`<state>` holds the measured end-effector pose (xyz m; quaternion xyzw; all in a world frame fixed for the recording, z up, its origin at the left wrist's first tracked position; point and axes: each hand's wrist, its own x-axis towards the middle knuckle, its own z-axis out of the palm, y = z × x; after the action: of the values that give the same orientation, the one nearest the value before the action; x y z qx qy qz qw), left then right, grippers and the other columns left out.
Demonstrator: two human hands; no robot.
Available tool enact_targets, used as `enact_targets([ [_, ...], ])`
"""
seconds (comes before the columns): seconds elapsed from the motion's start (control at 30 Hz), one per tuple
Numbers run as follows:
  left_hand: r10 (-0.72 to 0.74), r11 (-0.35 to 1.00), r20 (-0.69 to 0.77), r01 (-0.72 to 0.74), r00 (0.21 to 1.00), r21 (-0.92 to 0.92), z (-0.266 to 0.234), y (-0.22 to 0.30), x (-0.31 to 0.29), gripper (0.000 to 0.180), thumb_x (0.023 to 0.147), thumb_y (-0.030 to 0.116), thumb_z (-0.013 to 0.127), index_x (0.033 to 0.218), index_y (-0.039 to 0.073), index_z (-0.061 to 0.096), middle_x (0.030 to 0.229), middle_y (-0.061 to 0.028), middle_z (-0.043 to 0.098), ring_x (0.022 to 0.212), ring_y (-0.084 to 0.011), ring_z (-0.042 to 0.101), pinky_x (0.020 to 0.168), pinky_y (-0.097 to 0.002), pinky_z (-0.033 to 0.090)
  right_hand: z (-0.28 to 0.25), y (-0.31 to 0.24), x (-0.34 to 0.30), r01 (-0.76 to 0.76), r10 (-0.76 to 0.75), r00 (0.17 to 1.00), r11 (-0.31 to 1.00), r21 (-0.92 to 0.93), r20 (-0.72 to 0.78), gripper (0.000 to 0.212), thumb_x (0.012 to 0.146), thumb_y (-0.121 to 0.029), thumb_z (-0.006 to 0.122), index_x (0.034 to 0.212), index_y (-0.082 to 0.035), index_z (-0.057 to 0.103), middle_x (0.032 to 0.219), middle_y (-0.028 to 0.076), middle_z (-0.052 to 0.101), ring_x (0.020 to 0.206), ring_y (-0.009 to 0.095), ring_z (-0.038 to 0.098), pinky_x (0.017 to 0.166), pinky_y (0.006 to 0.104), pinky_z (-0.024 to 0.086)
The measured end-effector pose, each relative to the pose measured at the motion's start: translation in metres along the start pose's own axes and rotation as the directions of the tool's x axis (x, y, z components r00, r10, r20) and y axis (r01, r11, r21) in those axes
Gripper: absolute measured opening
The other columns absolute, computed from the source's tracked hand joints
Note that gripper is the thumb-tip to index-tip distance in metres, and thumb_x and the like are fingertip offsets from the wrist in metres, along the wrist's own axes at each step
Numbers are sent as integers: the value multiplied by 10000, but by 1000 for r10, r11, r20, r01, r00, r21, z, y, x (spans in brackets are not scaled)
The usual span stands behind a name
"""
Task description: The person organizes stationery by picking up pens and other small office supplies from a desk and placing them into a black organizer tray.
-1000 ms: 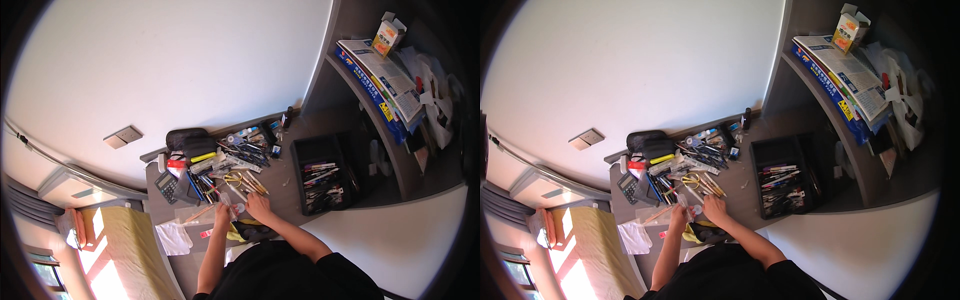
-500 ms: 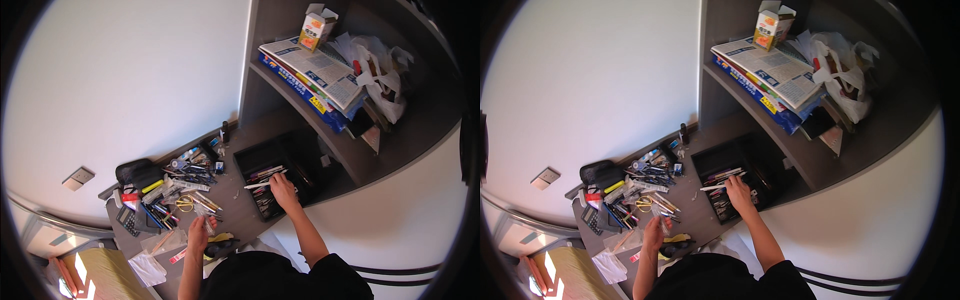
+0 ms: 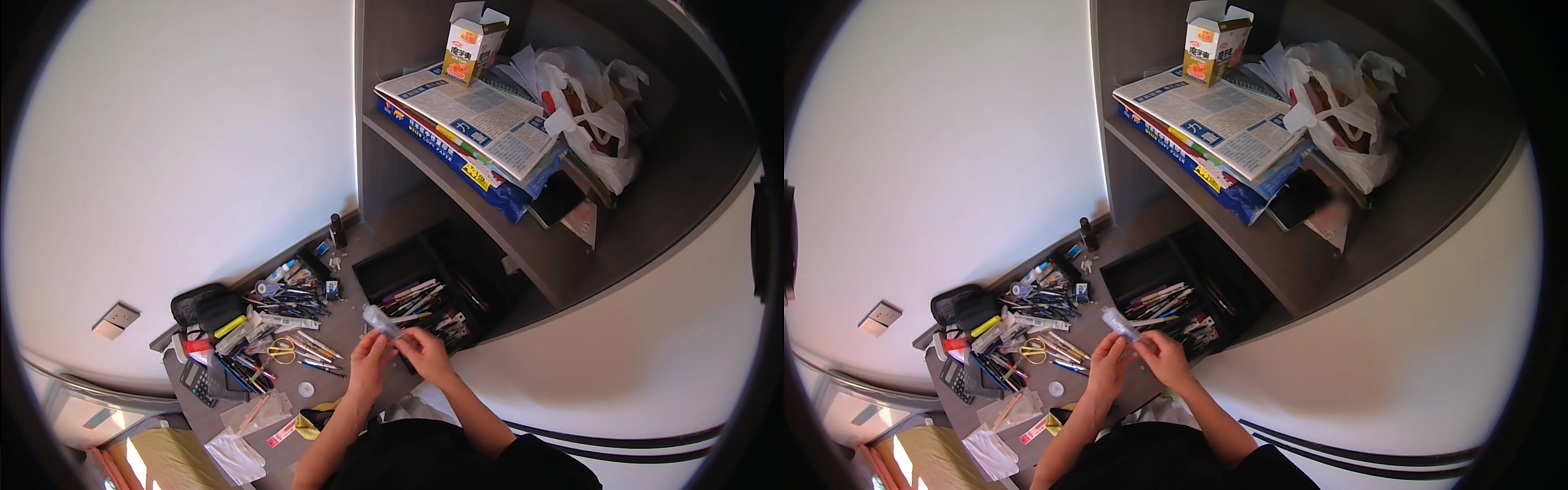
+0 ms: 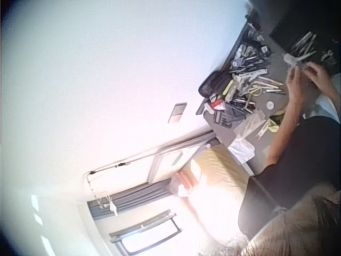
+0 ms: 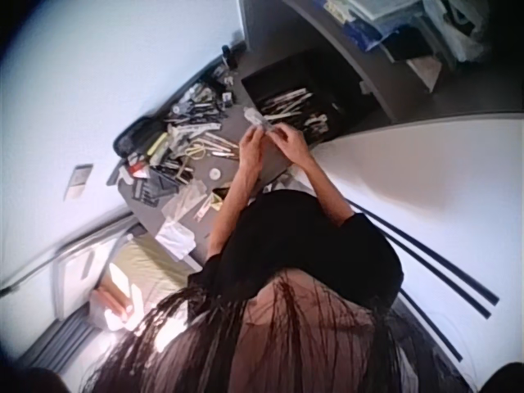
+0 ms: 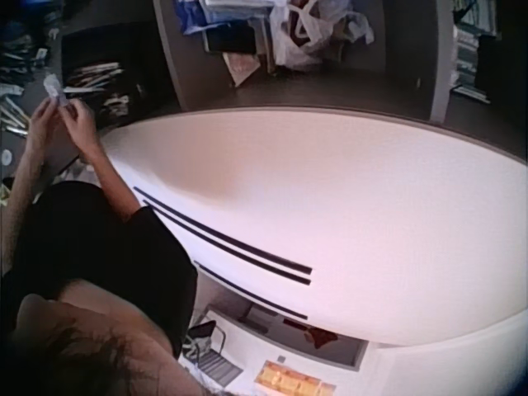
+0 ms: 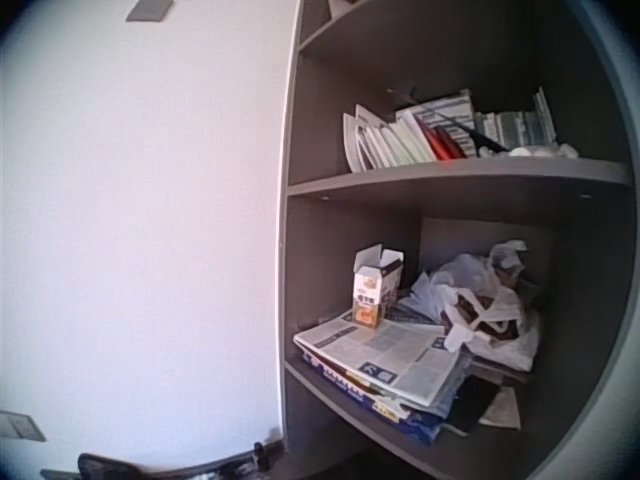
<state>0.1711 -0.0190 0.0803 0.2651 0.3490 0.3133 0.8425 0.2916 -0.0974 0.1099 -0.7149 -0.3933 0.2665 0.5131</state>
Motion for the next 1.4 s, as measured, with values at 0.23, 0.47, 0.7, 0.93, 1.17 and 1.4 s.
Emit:
enact_targets([
  [0.23, 18, 901, 115, -66, 993, 428, -7, -6, -4, 292, 932, 123, 579, 1216, 56, 598, 1057, -29, 651, 940, -116, 601, 812, -264, 475, -74, 36, 82, -78, -193, 779, 914, -398, -596, 218, 949, -168, 551, 1113, -32, 596, 1016, 189, 611, 968, 380, 576, 812, 445, 471],
  [0.47, -56, 898, 147, -15, 988, 439, -19, -11, -8, 263, 965, 166, 543, 1182, 31, 605, 1036, -44, 662, 914, -123, 622, 812, -270, 485, -91, 88, 127, -499, -110, 732, 585, -639, -672, 191, 868, -126, 606, 1056, -101, 629, 1037, 125, 672, 1113, 351, 565, 1020, 456, 395],
  [0.7, -28, 902, 79, -8, 996, 431, -38, -12, -7, 253, 966, 156, 528, 1167, 27, 613, 999, -41, 670, 851, -110, 622, 788, -249, 477, -85, 81, 137, -601, 222, 796, 393, -696, -563, 238, 867, -140, 604, 1100, -98, 635, 1123, 121, 680, 1245, 319, 509, 1068, 485, 338],
  [0.93, -67, 841, 138, -19, 988, 540, -47, -13, -3, 290, 968, 190, 528, 1179, 5, 601, 963, -51, 675, 852, -128, 627, 786, -269, 494, -82, 79, 128, -404, -19, 888, 447, -798, -460, 197, 893, -96, 561, 1061, -66, 657, 1163, 121, 597, 1168, 331, 523, 991, 482, 415],
  [1.17, 131, 431, 33, -87, 991, 898, -116, 7, -38, 247, 934, 191, 567, 1104, 35, 654, 918, -97, 689, 786, -197, 672, 744, -328, 530, -16, 10, 62, 276, -335, 941, 846, -456, -54, 124, 905, -80, 564, 1002, -27, 622, 977, 156, 606, 920, 351, 604, 780, 400, 498],
  [1.4, 459, -187, 154, -74, 875, 979, -155, 20, -34, 206, 830, 105, 601, 1021, 98, 678, 930, -93, 637, 835, -295, 632, 736, -401, 516, 90, 21, 8, 371, -244, 872, 895, -248, 424, 111, 876, -123, 611, 978, -87, 638, 913, 99, 623, 825, 339, 633, 706, 427, 513],
])
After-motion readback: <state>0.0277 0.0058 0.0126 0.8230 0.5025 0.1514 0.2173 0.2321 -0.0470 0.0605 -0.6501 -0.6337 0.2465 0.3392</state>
